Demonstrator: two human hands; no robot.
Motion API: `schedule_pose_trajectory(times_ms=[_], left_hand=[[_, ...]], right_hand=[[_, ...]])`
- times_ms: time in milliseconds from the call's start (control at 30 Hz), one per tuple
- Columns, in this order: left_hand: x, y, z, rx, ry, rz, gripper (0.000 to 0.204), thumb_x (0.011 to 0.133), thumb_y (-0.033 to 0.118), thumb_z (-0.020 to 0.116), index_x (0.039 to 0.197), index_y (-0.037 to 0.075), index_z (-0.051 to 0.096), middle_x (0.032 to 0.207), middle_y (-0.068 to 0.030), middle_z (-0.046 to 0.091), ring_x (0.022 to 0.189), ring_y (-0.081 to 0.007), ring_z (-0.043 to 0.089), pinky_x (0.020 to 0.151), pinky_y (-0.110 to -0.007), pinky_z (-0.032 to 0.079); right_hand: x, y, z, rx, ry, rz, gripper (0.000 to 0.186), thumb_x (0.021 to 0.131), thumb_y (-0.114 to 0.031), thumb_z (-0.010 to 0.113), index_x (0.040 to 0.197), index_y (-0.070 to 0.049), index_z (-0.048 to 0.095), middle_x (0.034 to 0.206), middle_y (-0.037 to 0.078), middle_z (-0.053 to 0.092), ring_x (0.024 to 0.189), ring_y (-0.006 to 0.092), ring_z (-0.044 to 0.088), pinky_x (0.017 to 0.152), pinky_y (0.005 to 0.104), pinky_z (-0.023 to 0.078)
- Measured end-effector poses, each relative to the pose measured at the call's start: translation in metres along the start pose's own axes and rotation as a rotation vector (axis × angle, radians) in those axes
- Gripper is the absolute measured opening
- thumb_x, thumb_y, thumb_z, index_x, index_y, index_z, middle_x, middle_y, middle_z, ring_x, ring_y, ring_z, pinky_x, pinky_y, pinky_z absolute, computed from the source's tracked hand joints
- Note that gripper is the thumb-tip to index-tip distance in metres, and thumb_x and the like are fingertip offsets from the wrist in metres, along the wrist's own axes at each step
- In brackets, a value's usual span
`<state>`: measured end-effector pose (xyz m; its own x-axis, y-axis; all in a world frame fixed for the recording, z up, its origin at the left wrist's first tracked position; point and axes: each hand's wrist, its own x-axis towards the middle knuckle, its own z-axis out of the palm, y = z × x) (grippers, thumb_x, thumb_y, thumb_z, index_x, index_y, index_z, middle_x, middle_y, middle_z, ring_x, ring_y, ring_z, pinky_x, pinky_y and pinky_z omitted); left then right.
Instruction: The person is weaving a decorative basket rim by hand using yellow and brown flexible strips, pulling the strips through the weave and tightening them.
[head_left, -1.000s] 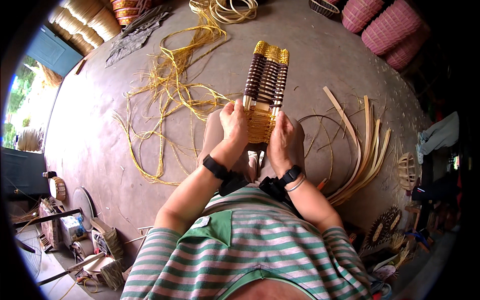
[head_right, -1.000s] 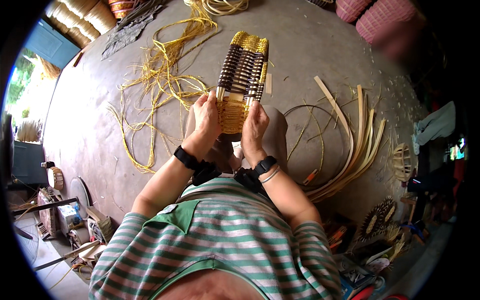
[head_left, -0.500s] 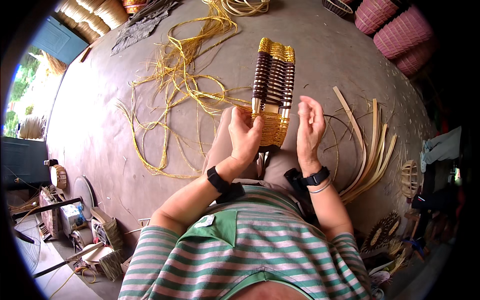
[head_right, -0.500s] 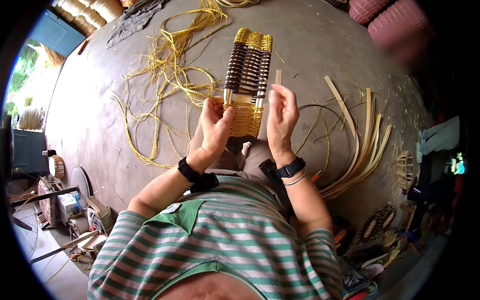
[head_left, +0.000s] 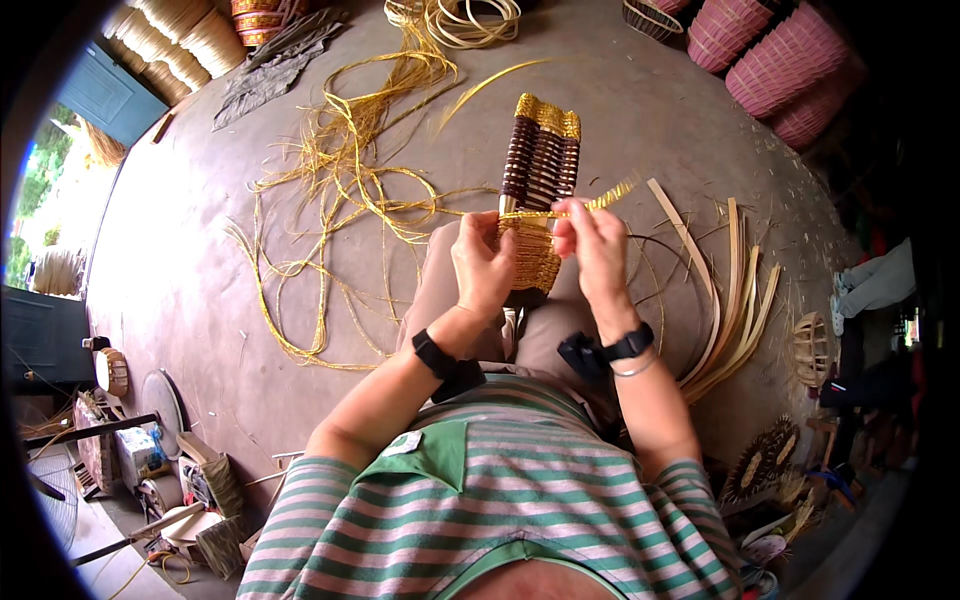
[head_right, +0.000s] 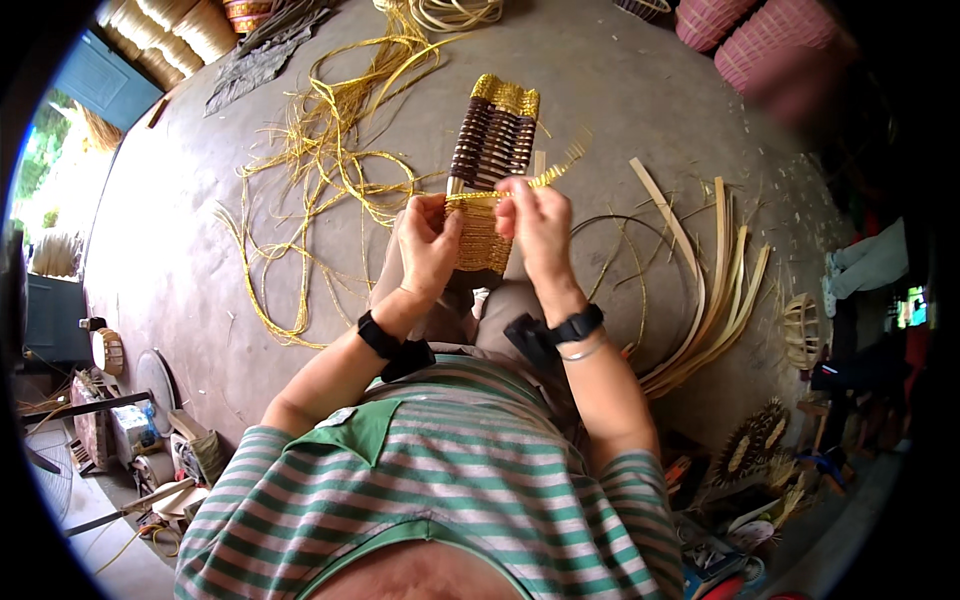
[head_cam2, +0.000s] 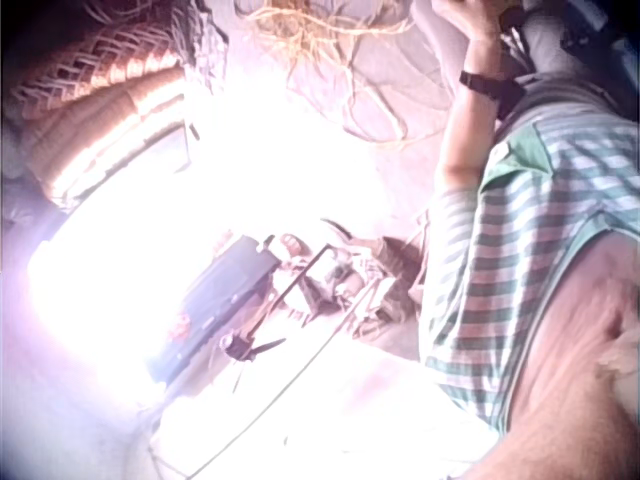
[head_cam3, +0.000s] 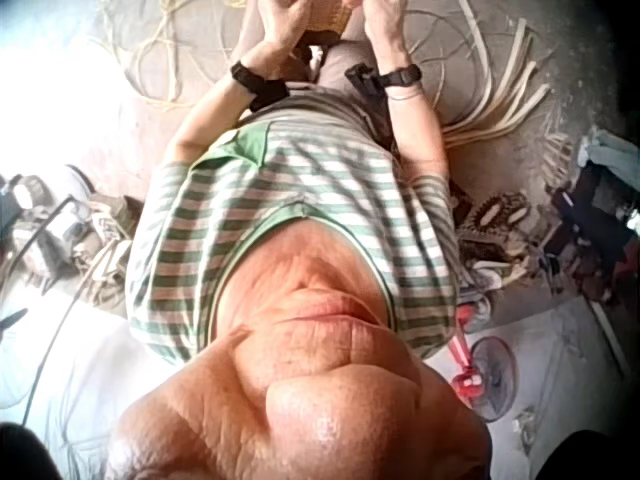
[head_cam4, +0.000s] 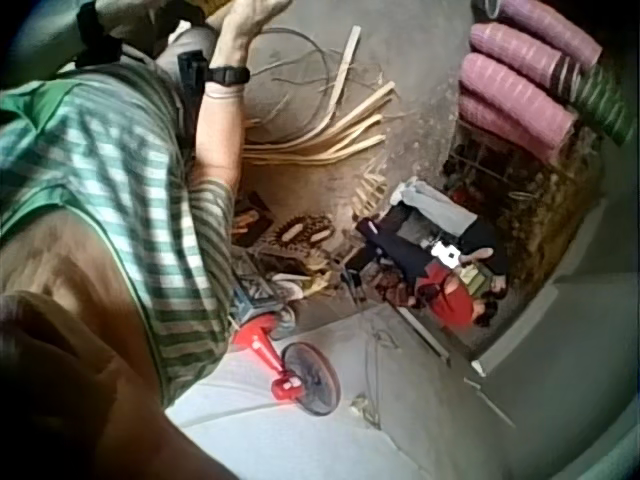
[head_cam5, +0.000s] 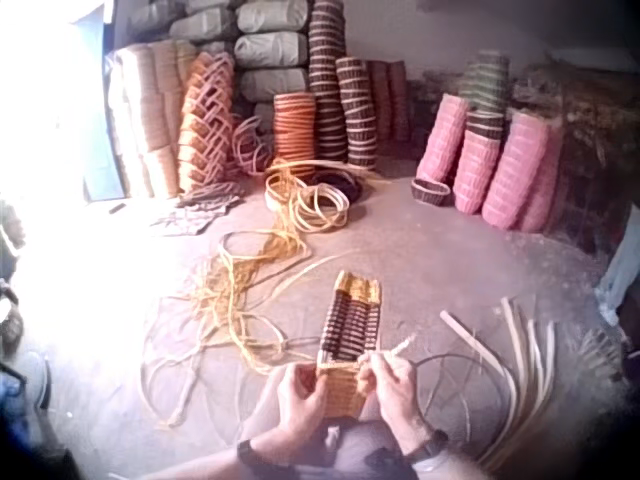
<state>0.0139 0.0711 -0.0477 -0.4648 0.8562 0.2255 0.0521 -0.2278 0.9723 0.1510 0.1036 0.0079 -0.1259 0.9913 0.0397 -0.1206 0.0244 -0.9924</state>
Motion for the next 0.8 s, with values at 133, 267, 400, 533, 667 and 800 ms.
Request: schedule_pose_trajectory(times_ms=[133, 267, 400, 533, 667, 800], left_hand=[[0.012, 0.023, -0.012, -0.312, -0.228, -0.334, 0.030, 0.084, -0.003, 0.056, 0.113, -0.005, 0.047, 0.099, -0.0092, 0.060, 0.090, -0.0145, 0.059, 0.083, -0.027, 0.048], [0.038, 0.035, -0.027, -0.168, -0.437, -0.593, 0.023, 0.086, 0.012, 0.062, 0.104, -0.001, 0.057, 0.092, -0.0045, 0.060, 0.083, -0.0109, 0.056, 0.073, -0.023, 0.045], [0.046, 0.029, -0.026, -0.064, -0.533, -0.543, 0.020, 0.085, 0.018, 0.066, 0.093, -0.001, 0.061, 0.082, -0.0015, 0.060, 0.075, -0.0083, 0.054, 0.067, -0.022, 0.042], [0.049, 0.014, -0.021, 0.121, -0.531, -0.342, 0.017, 0.084, 0.013, 0.065, 0.087, -0.002, 0.060, 0.077, 0.0004, 0.059, 0.070, -0.0074, 0.051, 0.064, -0.024, 0.042], [0.043, 0.034, -0.014, 0.474, -0.456, -0.100, 0.028, 0.078, 0.022, 0.067, 0.077, -0.004, 0.056, 0.063, -0.0054, 0.056, 0.059, -0.0108, 0.047, 0.053, -0.030, 0.040], [0.035, 0.040, -0.006, 0.555, -0.321, -0.039, 0.030, 0.075, 0.025, 0.063, 0.076, -0.005, 0.056, 0.061, -0.0161, 0.056, 0.055, -0.0270, 0.057, 0.054, -0.038, 0.045]], right_hand=[[-0.009, 0.018, -0.037, 0.277, 0.093, 0.268, 0.024, 0.095, -0.023, 0.053, 0.094, -0.002, 0.063, 0.077, 0.006, 0.066, 0.061, 0.0108, 0.062, 0.055, 0.0210, 0.051], [-0.010, 0.028, -0.039, 0.317, 0.117, 0.324, 0.023, 0.094, -0.023, 0.053, 0.094, -0.002, 0.063, 0.078, 0.007, 0.066, 0.064, 0.0120, 0.063, 0.059, 0.0220, 0.053], [-0.006, 0.017, -0.036, 0.292, 0.107, 0.279, 0.024, 0.096, -0.022, 0.050, 0.092, -0.002, 0.061, 0.077, 0.008, 0.065, 0.065, 0.0144, 0.065, 0.059, 0.0238, 0.054], [0.016, 0.004, -0.019, 0.249, 0.085, 0.150, 0.025, 0.097, -0.022, 0.047, 0.092, 0.000, 0.059, 0.075, 0.010, 0.064, 0.066, 0.0171, 0.066, 0.058, 0.0252, 0.055], [0.042, -0.016, 0.003, 0.058, -0.072, 0.082, 0.027, 0.097, -0.024, 0.048, 0.091, 0.000, 0.059, 0.076, 0.009, 0.063, 0.064, 0.0150, 0.065, 0.060, 0.0240, 0.055], [0.050, -0.021, 0.009, -0.262, -0.153, -0.075, 0.028, 0.095, -0.021, 0.050, 0.083, 0.002, 0.060, 0.071, 0.006, 0.064, 0.061, 0.0140, 0.066, 0.054, 0.0243, 0.055]])
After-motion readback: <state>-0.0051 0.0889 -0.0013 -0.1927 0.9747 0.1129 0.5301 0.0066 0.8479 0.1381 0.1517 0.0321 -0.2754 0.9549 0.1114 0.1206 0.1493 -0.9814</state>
